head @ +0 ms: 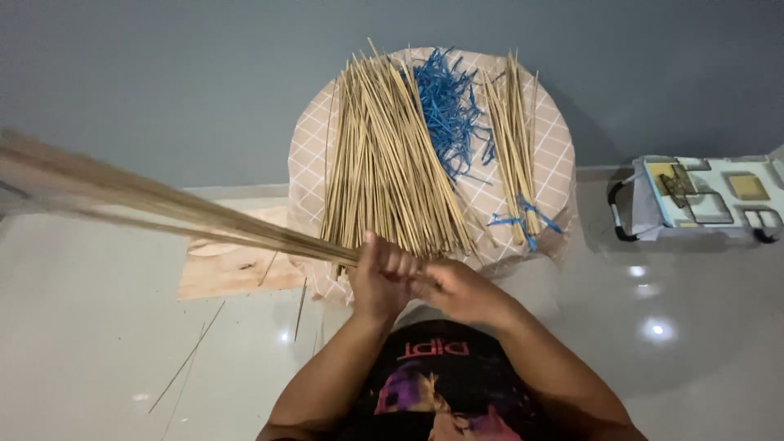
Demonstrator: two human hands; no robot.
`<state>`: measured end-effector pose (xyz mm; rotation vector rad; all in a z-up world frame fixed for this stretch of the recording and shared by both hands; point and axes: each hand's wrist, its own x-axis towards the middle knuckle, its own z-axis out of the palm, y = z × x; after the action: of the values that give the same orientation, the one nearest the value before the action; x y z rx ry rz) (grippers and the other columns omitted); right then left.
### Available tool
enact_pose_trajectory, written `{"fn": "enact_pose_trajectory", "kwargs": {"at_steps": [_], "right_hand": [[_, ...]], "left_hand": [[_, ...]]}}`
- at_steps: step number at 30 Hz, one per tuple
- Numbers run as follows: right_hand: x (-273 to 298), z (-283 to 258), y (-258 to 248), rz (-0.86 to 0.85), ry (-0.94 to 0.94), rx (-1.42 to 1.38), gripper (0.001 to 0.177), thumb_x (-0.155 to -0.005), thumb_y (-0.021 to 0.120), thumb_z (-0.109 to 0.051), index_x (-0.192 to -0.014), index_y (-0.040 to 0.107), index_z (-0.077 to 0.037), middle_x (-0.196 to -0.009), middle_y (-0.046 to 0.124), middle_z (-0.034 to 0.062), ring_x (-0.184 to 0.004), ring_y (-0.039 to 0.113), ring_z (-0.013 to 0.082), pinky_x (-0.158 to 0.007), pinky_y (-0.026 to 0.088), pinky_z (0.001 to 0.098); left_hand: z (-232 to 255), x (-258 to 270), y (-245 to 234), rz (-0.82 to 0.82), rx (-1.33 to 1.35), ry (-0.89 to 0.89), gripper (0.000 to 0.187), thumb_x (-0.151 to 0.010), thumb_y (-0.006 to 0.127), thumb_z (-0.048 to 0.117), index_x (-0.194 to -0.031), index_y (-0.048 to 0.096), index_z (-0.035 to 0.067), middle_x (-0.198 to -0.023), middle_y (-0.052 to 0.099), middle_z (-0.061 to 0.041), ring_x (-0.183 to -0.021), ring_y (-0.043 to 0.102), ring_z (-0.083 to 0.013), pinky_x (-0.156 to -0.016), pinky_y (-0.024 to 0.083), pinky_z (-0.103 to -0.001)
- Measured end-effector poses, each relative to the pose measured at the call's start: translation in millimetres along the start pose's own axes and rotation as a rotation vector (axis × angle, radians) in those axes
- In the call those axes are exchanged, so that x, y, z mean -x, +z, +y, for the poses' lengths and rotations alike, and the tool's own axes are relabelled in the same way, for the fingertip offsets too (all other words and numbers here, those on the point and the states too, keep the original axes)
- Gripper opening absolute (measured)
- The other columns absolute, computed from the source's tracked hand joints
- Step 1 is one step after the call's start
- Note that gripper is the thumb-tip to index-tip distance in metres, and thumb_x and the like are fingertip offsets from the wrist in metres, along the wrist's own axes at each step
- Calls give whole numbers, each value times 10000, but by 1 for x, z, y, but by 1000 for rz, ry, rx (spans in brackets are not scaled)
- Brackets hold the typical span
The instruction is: Bundling thin wooden sticks together using blue plastic ties
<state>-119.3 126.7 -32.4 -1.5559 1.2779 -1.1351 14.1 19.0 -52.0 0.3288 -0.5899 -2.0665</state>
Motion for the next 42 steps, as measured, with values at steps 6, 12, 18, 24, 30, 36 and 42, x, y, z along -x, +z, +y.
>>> {"fn": "enact_pose_trajectory", "kwargs": {"at_steps": [6,12,18,24,30,36,42], "right_hand": [[3,2,-2,107,-40,216,317,-1061,550,-197,-885,662,41,-805,742,242,-744,693,348,-715,563,461],[-2,-12,5,69,0,257,267,-1030,580,-113,-848,627,77,-843,743,282,-785,704,407,-730,556,505],[-8,-51,-8,-144,-20,-80,185,-1032,613,-183,-927,651,-36,-881,753,84,-818,600,180,-802,555,441],[-8,3,9,-132,-76,-139,211,-1059,535,-123,-879,610,-40,-755,680,29,-726,552,143,-731,516,336],[-5,28,21,-10,-106,-206,181,-1039,564,-136,-952,652,-3,-978,781,164,-853,650,191,-762,568,372],[-29,37,10,557,-123,-1092,590,-1059,360,-565,-1319,546,-69,-1276,680,163,-1123,689,285,-918,584,390],[-22,65,45,492,123,-782,539,-1079,376,-516,-1161,614,-39,-939,653,70,-739,635,163,-580,513,274]], "left_hand": [[14,-10,-3,-288,-272,32,322,-967,648,330,-795,518,90,-632,533,-102,-594,605,-253,-540,516,-352],[11,5,16,-35,-181,28,380,-1012,618,260,-691,430,179,-484,325,93,-400,321,-115,-422,315,-245],[-16,9,-2,15,-12,68,559,-966,695,264,-580,299,183,-456,127,51,-360,122,-131,-369,221,-292],[-12,2,-30,-227,3,20,583,-994,641,230,-553,265,170,-445,107,41,-362,104,-123,-314,207,-293],[-11,1,-21,-306,60,58,512,-996,640,229,-602,314,191,-454,136,46,-373,117,-111,-379,216,-257],[-7,-6,-31,-411,24,196,479,-1042,544,351,-646,328,189,-507,185,34,-425,185,-169,-537,393,-351],[-44,-1,-27,-394,-116,144,545,-1079,510,307,-589,329,151,-443,229,-6,-382,214,-176,-434,289,-289]]}}
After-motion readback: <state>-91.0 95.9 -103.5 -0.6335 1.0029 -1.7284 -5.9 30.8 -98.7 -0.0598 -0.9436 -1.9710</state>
